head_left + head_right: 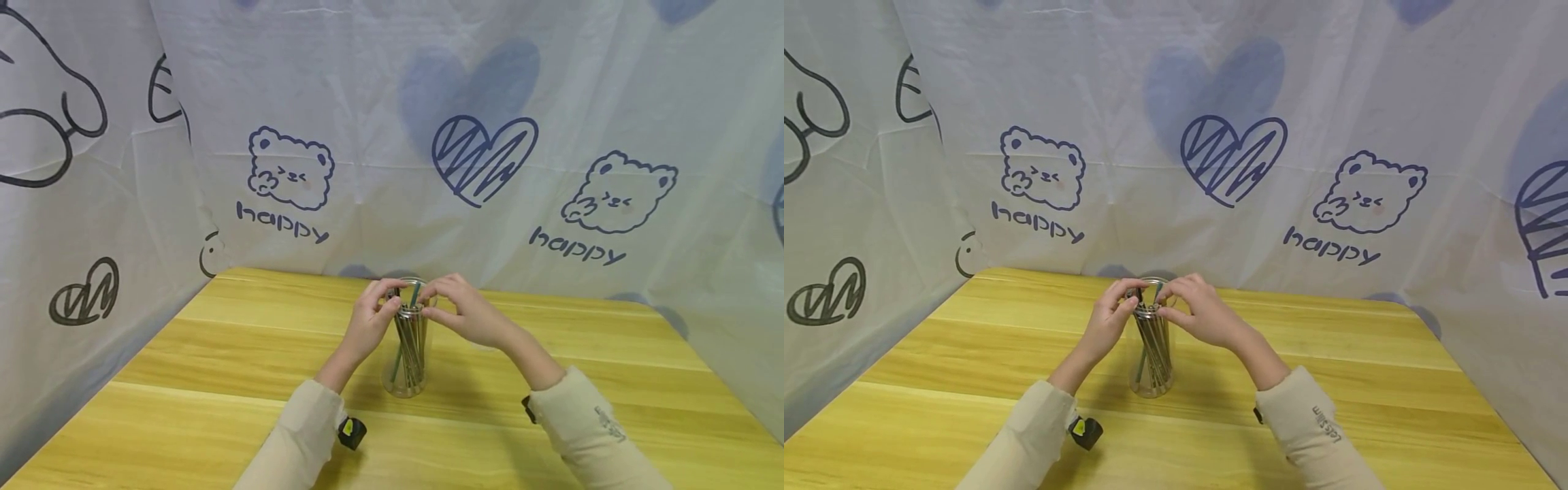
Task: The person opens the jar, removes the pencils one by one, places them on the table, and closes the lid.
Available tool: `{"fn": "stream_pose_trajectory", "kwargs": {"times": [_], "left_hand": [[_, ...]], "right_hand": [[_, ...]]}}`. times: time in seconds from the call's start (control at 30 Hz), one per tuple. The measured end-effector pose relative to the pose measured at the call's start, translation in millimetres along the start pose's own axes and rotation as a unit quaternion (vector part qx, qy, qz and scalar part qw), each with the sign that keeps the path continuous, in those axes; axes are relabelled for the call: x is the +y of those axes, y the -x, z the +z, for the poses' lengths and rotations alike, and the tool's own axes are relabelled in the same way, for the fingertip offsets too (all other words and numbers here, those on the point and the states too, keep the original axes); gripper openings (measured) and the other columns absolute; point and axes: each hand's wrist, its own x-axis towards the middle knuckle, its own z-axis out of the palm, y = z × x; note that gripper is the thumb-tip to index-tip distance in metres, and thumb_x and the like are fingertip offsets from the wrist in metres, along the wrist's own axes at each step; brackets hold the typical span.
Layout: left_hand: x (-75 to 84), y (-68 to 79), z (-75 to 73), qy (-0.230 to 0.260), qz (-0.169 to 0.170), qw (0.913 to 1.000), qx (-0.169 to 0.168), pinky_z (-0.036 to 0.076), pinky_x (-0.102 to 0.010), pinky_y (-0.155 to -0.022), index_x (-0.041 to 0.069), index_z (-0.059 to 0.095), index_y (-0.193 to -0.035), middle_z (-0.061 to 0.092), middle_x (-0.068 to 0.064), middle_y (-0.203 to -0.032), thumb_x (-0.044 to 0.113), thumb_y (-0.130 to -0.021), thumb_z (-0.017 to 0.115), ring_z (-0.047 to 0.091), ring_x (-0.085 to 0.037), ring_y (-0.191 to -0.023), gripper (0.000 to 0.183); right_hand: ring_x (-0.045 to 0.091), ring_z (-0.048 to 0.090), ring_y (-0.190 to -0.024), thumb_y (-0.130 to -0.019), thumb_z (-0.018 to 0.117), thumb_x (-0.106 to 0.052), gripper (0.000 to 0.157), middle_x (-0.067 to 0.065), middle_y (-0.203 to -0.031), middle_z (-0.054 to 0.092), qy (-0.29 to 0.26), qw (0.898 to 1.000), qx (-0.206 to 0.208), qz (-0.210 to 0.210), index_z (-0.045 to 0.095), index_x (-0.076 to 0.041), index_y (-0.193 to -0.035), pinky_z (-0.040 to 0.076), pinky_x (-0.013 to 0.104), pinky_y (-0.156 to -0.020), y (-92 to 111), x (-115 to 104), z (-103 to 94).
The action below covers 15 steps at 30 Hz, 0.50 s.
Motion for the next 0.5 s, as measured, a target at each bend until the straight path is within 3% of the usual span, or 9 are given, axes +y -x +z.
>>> {"fn": "stream_pose_trajectory", "kwargs": {"times": [0.1,0.3,0.5], "left_hand": [[-15.9,-0.4,1.0,-0.006,0.009,0.9999,0.004,0.04,-0.026,-0.058,0.0,0.058,-0.107,0.048,-0.01,-0.089,0.016,-0.088,0.045,0.04,-0.014,-0.079,0.028],[-26.0,-0.9,1.6,-0.012,0.008,0.9999,0.003,0.043,-0.028,-0.061,0.002,0.058,-0.108,0.051,-0.013,-0.095,0.023,-0.088,0.045,0.043,-0.017,-0.082,0.032],[-24.0,-0.9,1.6,-0.014,-0.006,0.9999,-0.002,0.042,-0.031,-0.064,0.001,0.057,-0.11,0.051,-0.015,-0.1,0.014,-0.088,0.045,0.043,-0.018,-0.083,0.028]], "right_hand": [[0.027,0.043,-0.102,-0.088,0.055,-0.008,0.014,0.01,-0.106,0.057,-0.017,1.0,0.002,0.005,0.059,-0.001,-0.1,0.035,0.047,-0.086,-1.2,-1.6,-1.7],[0.028,0.047,-0.106,-0.091,0.05,-0.006,0.014,0.01,-0.103,0.058,-0.063,0.998,0.016,0.026,0.057,-0.001,-0.101,0.037,0.046,-0.087,-3.1,-7.0,-5.5],[0.025,0.06,-0.083,-0.089,0.051,0.0,0.014,0.014,-0.09,0.064,-0.11,0.989,0.093,0.015,0.053,0.004,-0.102,0.047,0.034,-0.074,-6.3,-8.7,-5.3]]}}
